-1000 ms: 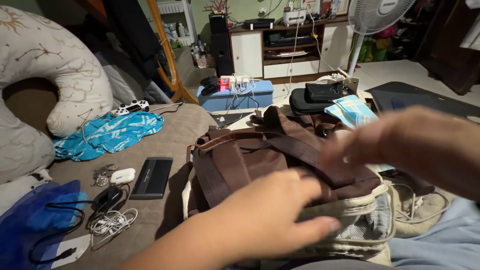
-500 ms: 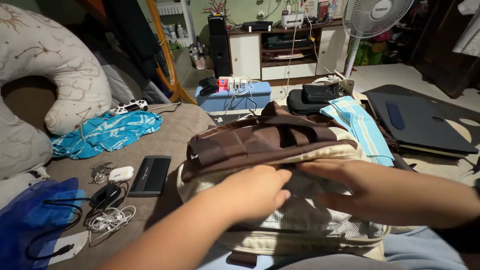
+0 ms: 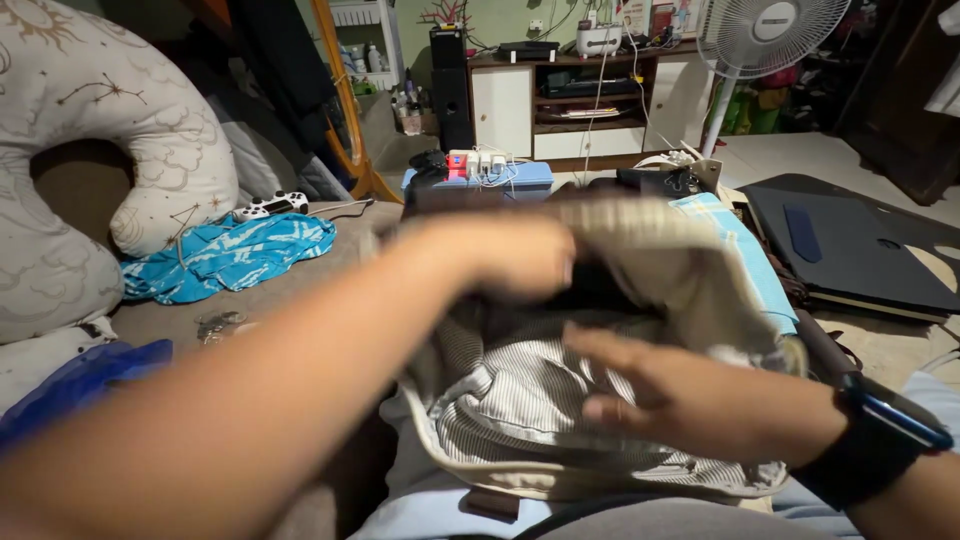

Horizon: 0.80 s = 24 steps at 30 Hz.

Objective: The person opens a brown and cream bag on a bed and removes items one at a time, including a black mesh pouch, coins, a charging cable, black clothing items, a keychain, and a small bottle, placing each on the bed beside the bag. They then handle the bag's flaps and zippers.

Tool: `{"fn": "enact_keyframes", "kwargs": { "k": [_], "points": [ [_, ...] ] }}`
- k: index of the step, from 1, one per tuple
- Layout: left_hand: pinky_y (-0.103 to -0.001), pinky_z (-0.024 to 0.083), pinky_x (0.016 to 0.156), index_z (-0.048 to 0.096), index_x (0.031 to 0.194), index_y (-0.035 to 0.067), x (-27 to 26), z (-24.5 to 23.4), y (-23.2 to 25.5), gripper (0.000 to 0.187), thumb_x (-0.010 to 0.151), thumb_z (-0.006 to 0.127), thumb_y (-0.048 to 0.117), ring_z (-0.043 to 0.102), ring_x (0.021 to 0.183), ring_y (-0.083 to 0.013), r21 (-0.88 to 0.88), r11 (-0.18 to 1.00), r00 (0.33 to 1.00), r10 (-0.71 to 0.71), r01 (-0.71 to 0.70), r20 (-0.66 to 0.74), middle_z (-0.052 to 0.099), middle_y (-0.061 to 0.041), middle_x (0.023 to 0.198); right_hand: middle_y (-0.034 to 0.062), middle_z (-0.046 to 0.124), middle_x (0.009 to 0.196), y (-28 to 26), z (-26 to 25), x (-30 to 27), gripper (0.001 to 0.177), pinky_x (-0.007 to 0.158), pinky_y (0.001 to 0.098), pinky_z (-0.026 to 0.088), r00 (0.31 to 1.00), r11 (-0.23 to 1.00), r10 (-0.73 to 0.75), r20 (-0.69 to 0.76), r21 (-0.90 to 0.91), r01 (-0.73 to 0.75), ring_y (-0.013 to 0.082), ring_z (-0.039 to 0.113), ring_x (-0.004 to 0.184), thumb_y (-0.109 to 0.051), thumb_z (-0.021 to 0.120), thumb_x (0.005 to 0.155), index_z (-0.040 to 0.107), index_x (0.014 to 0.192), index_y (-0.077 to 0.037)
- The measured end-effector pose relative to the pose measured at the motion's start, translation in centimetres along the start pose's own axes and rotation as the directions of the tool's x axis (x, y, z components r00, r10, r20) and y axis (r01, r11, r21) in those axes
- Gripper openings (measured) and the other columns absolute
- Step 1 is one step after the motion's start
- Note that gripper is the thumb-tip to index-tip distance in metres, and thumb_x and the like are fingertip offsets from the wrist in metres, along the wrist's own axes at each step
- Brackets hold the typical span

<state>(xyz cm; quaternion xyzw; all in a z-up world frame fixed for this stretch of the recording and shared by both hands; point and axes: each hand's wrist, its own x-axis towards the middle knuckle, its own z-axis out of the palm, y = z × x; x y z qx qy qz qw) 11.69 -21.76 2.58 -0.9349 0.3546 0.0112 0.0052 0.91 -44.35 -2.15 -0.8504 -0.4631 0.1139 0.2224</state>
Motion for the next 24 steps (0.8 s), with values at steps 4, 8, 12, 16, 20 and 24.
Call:
{"fn": "enact_keyframes", "kwargs": {
  "k": [4,8,12,16,20,24],
  "points": [
    [-0.044,0.052,0.101,0.067,0.128,0.006,3.6,-9.4,-3.9,0.045,0.098,0.055,0.037,0.067,0.116,-0.0322,0.121,0.986,0.993,-0.113,0.118,-0.046,0.068,-0.015,0.13,0.0158,0.049,0.156,-2.5,0.4,0.1,0.059,0.106,0.0364,0.051,0.926,0.969,0.245,0.288,-0.108,-0.222,0.0275,0.068,0.122,-0.05,0.055,0.104,0.051,0.14,-0.003],
    [-0.047,0.04,0.113,0.053,0.146,0.014,4.2,-12.2,-3.5,0.056,0.096,0.056,0.039,0.049,0.139,-0.0302,-0.001,0.972,0.97,-0.235,0.235,0.058,0.053,-0.008,0.151,0.0154,0.069,0.133,-3.9,-0.9,0.1,0.072,0.102,0.0369,0.053,0.858,0.897,0.44,0.265,-0.16,-0.411,0.0288,0.068,0.12,-0.054,0.055,0.095,0.042,0.152,-0.012],
    [-0.048,0.036,0.117,0.05,0.149,0.017,3.4,-12.0,-1.8,0.058,0.097,0.054,0.043,0.044,0.145,-0.0305,0.034,0.969,0.964,-0.246,0.244,0.098,0.048,-0.007,0.156,0.0164,0.064,0.138,-3.5,-1.2,-0.2,0.076,0.103,0.0372,0.051,0.876,0.934,0.357,0.324,-0.096,-0.345,0.0282,0.066,0.123,-0.059,0.051,0.099,0.04,0.155,-0.01],
    [-0.048,0.035,0.117,0.051,0.149,0.019,2.2,-11.9,-0.5,0.058,0.097,0.054,0.044,0.043,0.145,-0.0315,0.022,0.967,0.963,-0.255,0.254,0.085,0.048,-0.009,0.157,0.0125,0.058,0.147,-1.5,-2.0,1.5,0.073,0.103,0.0426,0.047,0.903,0.951,0.306,0.302,-0.062,-0.302,0.0277,0.059,0.13,-0.063,0.044,0.103,0.044,0.156,-0.013],
    [-0.049,0.036,0.116,0.051,0.148,0.018,1.8,-11.8,-0.4,0.058,0.096,0.055,0.045,0.043,0.144,-0.0318,-0.025,0.969,0.964,-0.242,0.246,0.105,0.046,-0.01,0.156,0.0082,0.082,0.115,1.7,-5.0,4.9,0.063,0.093,0.0384,0.06,0.844,0.867,0.497,0.201,-0.078,-0.491,0.0216,0.078,0.107,-0.06,0.04,0.097,0.067,0.137,-0.019],
    [-0.047,0.037,0.116,0.053,0.147,0.016,2.4,-11.3,-0.8,0.059,0.095,0.056,0.045,0.045,0.143,-0.032,-0.001,0.981,0.977,-0.191,0.192,0.098,0.049,-0.011,0.154,0.019,0.08,0.101,6.3,-5.6,8.8,0.036,0.091,0.0426,0.058,0.837,0.777,0.535,-0.119,-0.321,-0.542,0.0333,0.077,0.098,-0.032,0.053,0.098,0.069,0.125,-0.015]
  ]
}}
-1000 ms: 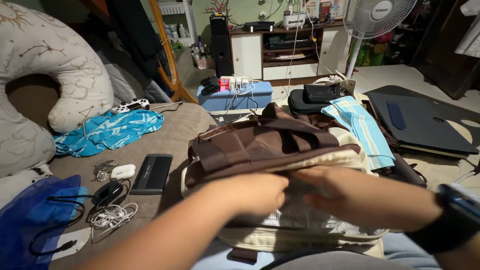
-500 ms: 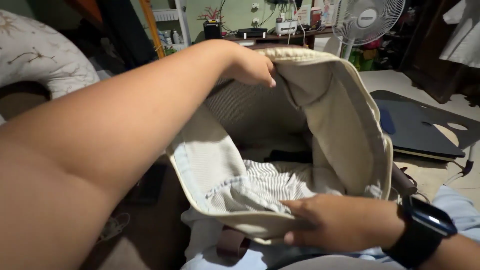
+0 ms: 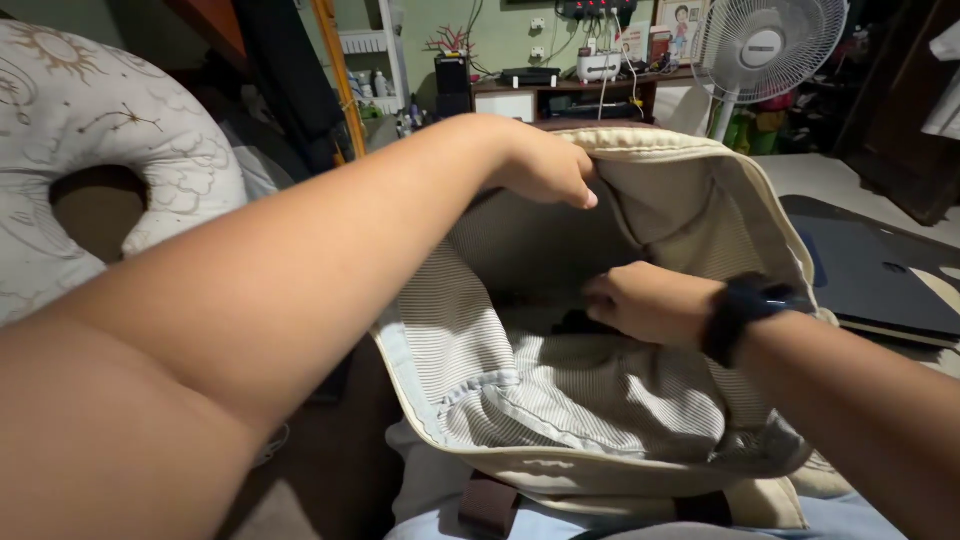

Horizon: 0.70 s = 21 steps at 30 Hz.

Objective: The person opens a brown and cream bag on a bed and removes items one at a time, including a black mesh pouch, coins, a charging cable, black clothing items, a keychain, and a small bottle, placing each on the bed beside the bag. They then handle the bag's flaps and zippers.

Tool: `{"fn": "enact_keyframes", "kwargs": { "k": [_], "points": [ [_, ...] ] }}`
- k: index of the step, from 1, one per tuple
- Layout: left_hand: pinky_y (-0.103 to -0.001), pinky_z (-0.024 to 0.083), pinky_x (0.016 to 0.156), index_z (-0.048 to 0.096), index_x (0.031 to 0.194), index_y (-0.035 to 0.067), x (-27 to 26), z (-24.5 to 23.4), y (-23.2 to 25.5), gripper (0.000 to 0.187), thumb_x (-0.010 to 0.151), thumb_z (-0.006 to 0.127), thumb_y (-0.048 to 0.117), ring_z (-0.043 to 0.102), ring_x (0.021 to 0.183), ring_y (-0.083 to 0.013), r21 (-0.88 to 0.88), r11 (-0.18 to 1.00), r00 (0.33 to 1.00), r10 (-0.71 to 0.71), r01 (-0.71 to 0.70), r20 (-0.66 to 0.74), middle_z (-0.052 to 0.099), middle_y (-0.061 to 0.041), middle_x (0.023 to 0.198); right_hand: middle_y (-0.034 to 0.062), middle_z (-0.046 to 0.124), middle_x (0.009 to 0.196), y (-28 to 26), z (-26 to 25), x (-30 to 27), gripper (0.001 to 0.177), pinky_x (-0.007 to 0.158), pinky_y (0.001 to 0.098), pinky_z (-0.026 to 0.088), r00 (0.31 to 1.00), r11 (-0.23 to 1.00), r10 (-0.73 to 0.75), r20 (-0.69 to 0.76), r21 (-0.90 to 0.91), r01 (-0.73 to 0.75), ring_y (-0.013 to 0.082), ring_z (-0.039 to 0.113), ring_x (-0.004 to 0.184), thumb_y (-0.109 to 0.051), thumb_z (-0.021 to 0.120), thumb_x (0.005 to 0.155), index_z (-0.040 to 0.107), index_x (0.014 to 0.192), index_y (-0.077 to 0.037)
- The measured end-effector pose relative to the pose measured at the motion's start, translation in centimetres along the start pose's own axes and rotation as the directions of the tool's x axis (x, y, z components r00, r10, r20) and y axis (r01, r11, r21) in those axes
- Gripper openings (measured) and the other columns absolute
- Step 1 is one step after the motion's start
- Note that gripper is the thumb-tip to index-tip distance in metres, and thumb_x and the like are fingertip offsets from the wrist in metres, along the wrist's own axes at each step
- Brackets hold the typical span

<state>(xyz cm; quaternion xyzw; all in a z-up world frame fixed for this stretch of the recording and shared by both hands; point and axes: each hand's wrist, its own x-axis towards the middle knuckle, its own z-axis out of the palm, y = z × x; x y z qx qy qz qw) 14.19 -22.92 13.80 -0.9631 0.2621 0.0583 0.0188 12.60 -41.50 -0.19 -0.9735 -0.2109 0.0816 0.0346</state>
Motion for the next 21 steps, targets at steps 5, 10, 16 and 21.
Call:
{"fn": "enact_keyframes", "kwargs": {
  "k": [5,10,16,21],
  "points": [
    [-0.045,0.04,0.114,0.054,0.145,0.012,0.6,0.3,0.4,0.062,0.095,0.056,0.047,0.049,0.141,-0.0312,0.003,0.998,0.998,0.062,-0.062,0.007,0.052,-0.012,0.152,0.0201,0.072,0.113,1.8,5.2,7.0,0.031,0.098,0.0425,0.054,0.996,0.973,-0.084,-0.037,-0.221,0.074,0.0339,0.069,0.111,-0.026,0.067,0.089,0.073,0.113,-0.006],
    [-0.048,0.038,0.114,0.047,0.149,0.016,-1.1,0.9,0.9,0.067,0.093,0.056,0.052,0.043,0.143,-0.0315,-0.007,1.0,1.0,-0.008,0.008,0.018,0.043,-0.01,0.157,0.0171,0.074,0.116,3.3,8.6,8.4,0.028,0.098,0.0449,0.056,0.985,0.963,0.016,-0.17,-0.261,-0.06,0.0326,0.071,0.113,-0.021,0.057,0.095,0.076,0.114,-0.011],
    [-0.049,0.037,0.116,0.047,0.15,0.017,-1.7,0.8,1.4,0.067,0.094,0.054,0.053,0.042,0.145,-0.0315,0.002,1.0,1.0,-0.004,0.004,0.029,0.043,-0.009,0.158,0.0142,0.071,0.124,3.3,7.2,7.2,0.041,0.104,0.0427,0.052,0.998,0.989,0.051,-0.03,-0.136,-0.055,0.03,0.068,0.117,-0.04,0.057,0.098,0.064,0.133,-0.019],
    [-0.05,0.035,0.117,0.048,0.15,0.018,-1.1,1.4,1.3,0.062,0.096,0.051,0.051,0.039,0.146,-0.0322,-0.032,0.999,1.0,0.003,-0.002,0.018,0.041,-0.009,0.159,0.0123,0.067,0.124,1.8,7.0,5.3,0.036,0.1,0.0464,0.052,0.985,0.977,0.002,-0.174,-0.212,-0.04,0.0317,0.066,0.115,-0.03,0.058,0.094,0.068,0.128,-0.025]
  ]
}}
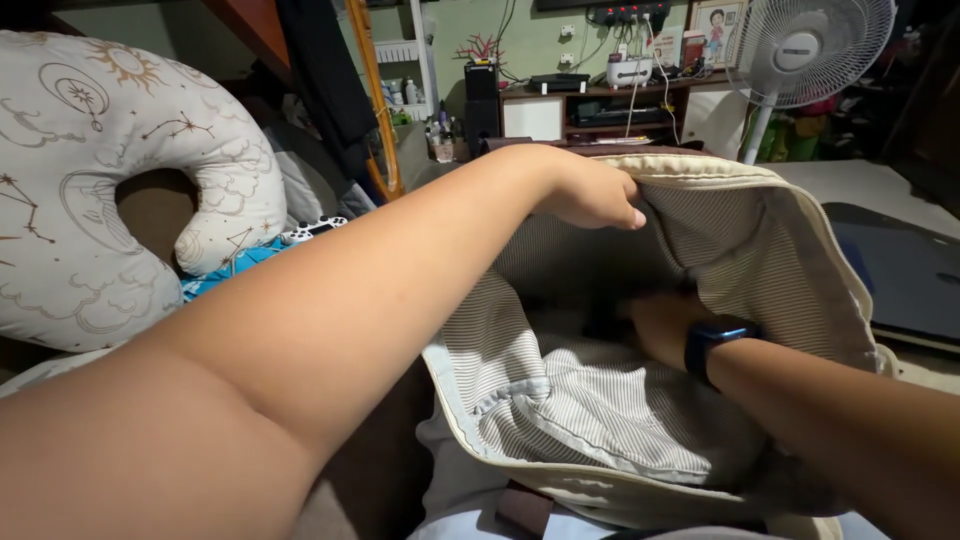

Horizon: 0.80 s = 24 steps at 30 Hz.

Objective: The person opens a brown and cream bag on a bed and removes items one at a time, including a black mesh pouch, coins, a charging cable, black clothing items, a keychain, and a small bottle, placing each on the bed beside the bag. They then handle the bag's flaps and zippers.

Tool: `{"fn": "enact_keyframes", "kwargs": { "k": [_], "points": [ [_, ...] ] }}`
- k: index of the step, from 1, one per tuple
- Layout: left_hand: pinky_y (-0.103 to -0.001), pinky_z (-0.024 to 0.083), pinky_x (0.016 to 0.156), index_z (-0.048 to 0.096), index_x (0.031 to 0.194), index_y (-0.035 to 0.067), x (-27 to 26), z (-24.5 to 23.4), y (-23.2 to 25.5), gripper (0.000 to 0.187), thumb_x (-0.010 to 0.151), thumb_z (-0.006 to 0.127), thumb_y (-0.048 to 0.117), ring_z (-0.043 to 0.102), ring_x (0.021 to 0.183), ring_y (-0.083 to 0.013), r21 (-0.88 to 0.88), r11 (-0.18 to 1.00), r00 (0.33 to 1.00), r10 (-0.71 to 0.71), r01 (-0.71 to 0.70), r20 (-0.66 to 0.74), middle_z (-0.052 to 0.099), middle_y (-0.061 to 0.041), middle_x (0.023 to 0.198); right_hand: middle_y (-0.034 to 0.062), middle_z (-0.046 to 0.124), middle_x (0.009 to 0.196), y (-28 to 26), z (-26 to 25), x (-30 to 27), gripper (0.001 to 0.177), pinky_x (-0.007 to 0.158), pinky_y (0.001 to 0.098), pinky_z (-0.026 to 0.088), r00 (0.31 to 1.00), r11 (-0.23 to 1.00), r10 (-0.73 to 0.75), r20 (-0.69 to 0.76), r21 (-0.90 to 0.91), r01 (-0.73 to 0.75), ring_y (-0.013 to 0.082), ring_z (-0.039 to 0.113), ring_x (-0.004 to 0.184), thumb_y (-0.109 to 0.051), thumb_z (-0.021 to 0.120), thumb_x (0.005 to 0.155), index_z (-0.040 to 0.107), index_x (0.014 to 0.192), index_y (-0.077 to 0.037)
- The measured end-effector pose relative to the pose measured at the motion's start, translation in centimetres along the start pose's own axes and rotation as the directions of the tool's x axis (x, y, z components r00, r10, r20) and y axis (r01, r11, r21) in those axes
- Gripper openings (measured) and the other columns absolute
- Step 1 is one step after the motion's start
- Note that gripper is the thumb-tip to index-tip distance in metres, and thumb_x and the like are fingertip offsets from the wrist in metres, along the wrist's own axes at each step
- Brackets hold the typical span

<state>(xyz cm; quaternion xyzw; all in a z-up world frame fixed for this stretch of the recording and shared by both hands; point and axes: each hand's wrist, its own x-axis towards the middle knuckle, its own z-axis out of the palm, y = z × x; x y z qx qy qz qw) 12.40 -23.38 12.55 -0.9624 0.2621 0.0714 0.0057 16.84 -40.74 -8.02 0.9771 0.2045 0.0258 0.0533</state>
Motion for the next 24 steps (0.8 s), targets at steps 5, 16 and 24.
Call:
{"fn": "enact_keyframes", "kwargs": {
  "k": [5,16,24],
  "points": [
    [-0.05,0.035,0.117,0.05,0.149,0.019,0.1,0.2,0.0,0.059,0.098,0.048,0.049,0.039,0.147,-0.0324,-0.025,1.0,1.0,-0.001,0.001,0.003,0.043,-0.009,0.159,0.0113,0.069,0.113,-0.7,-1.9,-2.7,0.024,0.094,0.045,0.053,0.946,0.99,-0.133,-0.297,0.0,0.14,0.0337,0.066,0.105,-0.025,0.07,0.084,0.08,0.104,-0.017],
    [-0.051,0.034,0.117,0.048,0.149,0.021,0.7,0.4,-0.3,0.057,0.099,0.047,0.049,0.038,0.147,-0.0328,-0.051,0.998,0.999,-0.048,0.047,-0.002,0.04,-0.009,0.16,0.0085,0.072,0.091,-1.5,-10.4,-10.7,0.017,0.073,0.036,0.059,0.814,0.907,-0.153,-0.56,0.248,0.341,0.0243,0.071,0.083,-0.021,0.074,0.085,0.077,0.099,-0.011],
    [-0.063,0.046,0.111,0.046,0.151,0.012,-0.9,1.4,-1.4,0.071,0.095,0.04,0.056,0.054,0.138,-0.0428,-0.922,0.387,0.864,0.463,0.003,0.197,0.053,-0.021,0.153,0.0065,0.071,0.101,1.1,-19.7,-13.7,0.014,0.079,0.0345,0.061,0.862,0.431,0.149,-0.485,0.816,0.385,0.0153,0.072,0.094,-0.014,0.06,0.1,0.067,0.106,-0.004]
  ]
}}
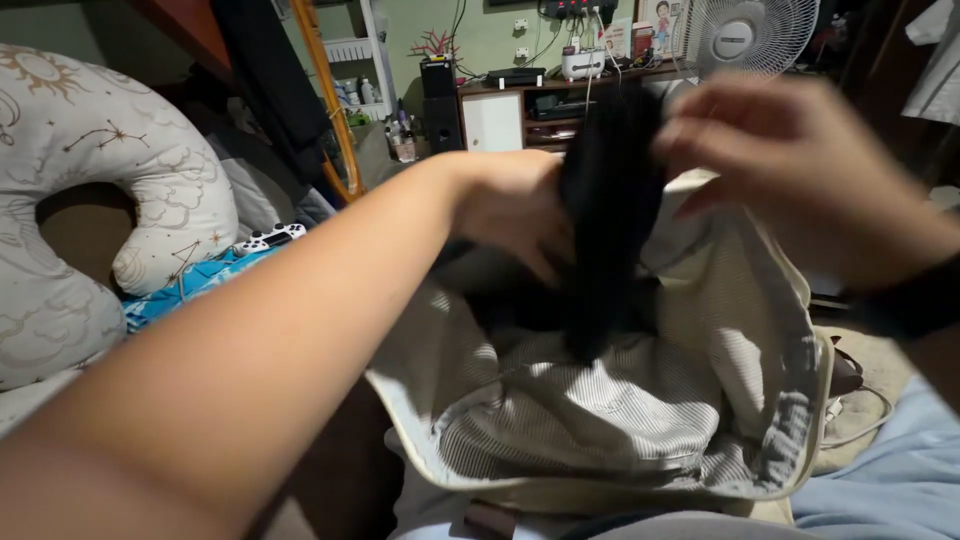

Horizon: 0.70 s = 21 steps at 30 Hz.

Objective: The person opens a brown and cream bag on a bed and removes items one at a time, including a black mesh pouch, coins, a charging cable, black clothing items, a keychain, and a small bottle, placing each on the bed beside the bag. They then handle the bag's flaps and zippers.

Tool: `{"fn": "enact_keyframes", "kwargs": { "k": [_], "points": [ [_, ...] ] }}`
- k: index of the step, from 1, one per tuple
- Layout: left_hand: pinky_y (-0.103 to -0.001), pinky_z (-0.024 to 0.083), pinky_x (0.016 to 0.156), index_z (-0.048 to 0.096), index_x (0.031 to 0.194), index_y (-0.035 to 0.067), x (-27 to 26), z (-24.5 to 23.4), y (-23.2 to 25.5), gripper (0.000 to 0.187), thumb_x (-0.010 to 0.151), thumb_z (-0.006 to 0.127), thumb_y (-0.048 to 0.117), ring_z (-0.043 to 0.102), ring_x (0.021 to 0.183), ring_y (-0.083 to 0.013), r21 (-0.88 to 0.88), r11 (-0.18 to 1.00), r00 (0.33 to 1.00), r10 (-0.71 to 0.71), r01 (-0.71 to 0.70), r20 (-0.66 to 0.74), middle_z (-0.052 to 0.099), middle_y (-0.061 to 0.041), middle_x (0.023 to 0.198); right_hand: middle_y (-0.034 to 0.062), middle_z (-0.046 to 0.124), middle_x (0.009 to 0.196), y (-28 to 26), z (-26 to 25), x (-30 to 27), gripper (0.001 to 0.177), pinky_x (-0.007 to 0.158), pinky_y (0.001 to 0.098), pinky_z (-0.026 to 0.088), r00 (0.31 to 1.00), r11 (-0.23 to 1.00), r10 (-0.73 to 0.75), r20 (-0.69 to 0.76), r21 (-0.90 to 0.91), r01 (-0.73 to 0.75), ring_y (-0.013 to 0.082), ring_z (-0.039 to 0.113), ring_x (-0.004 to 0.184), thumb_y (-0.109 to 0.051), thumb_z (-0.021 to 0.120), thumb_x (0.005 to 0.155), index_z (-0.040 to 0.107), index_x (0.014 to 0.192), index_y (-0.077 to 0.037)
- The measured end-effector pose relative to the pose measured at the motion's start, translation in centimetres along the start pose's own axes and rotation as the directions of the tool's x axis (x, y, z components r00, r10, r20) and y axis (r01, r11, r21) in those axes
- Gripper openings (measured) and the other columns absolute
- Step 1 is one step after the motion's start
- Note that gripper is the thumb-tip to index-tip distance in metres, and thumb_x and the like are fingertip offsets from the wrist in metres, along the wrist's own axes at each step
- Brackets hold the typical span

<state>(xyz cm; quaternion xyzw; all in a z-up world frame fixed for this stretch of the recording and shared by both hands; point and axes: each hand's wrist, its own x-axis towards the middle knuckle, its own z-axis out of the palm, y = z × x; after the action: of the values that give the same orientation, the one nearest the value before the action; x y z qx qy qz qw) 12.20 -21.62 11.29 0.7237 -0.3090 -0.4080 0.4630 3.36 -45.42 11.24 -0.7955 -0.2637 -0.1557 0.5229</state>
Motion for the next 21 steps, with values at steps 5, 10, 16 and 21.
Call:
{"fn": "enact_keyframes", "kwargs": {
  "k": [5,10,16,21],
  "points": [
    [-0.061,0.043,0.119,0.05,0.151,-0.001,-3.5,6.7,-1.5,0.108,0.094,0.029,0.087,0.054,0.138,-0.0397,-0.575,0.762,0.89,0.44,-0.298,0.121,0.061,-0.025,0.145,0.0059,0.07,0.105,-1.2,-3.0,1.2,0.014,0.077,0.0367,0.052,0.999,0.967,-0.014,-0.03,0.255,0.021,0.0173,0.068,0.096,-0.02,0.057,0.105,0.062,0.111,-0.008],
    [-0.059,0.053,0.108,0.056,0.141,-0.002,-5.1,13.0,-2.1,0.093,0.085,0.071,0.071,0.065,0.12,-0.0393,-0.192,0.828,0.831,0.453,-0.527,-0.323,0.069,-0.018,0.123,0.0073,0.07,0.106,0.8,-3.7,1.0,0.017,0.081,0.0376,0.052,0.998,0.868,-0.004,0.07,0.495,-0.031,0.0183,0.067,0.097,-0.02,0.054,0.105,0.062,0.11,-0.007],
    [-0.031,0.055,0.087,0.064,0.128,0.003,-2.2,16.1,-2.1,0.06,0.095,0.07,0.053,0.071,0.1,-0.0123,0.135,0.936,0.669,0.328,-0.325,-0.667,0.075,-0.005,0.109,0.0091,0.071,0.107,2.3,-2.3,-0.8,0.02,0.087,0.0388,0.051,0.968,0.68,0.088,0.236,0.695,-0.232,0.0196,0.067,0.097,-0.02,0.051,0.104,0.063,0.11,-0.005],
    [-0.027,0.055,0.073,0.069,0.12,0.0,0.6,15.6,-3.5,0.059,0.093,0.067,0.052,0.066,0.083,-0.0103,-0.074,0.793,0.615,0.406,-0.604,-0.676,0.073,-0.002,0.096,0.0061,0.072,0.11,0.9,-1.8,-1.7,0.026,0.09,0.0367,0.05,0.952,0.731,0.302,0.054,0.627,-0.268,0.0171,0.065,0.1,-0.024,0.047,0.102,0.064,0.111,-0.008]
  ]
}}
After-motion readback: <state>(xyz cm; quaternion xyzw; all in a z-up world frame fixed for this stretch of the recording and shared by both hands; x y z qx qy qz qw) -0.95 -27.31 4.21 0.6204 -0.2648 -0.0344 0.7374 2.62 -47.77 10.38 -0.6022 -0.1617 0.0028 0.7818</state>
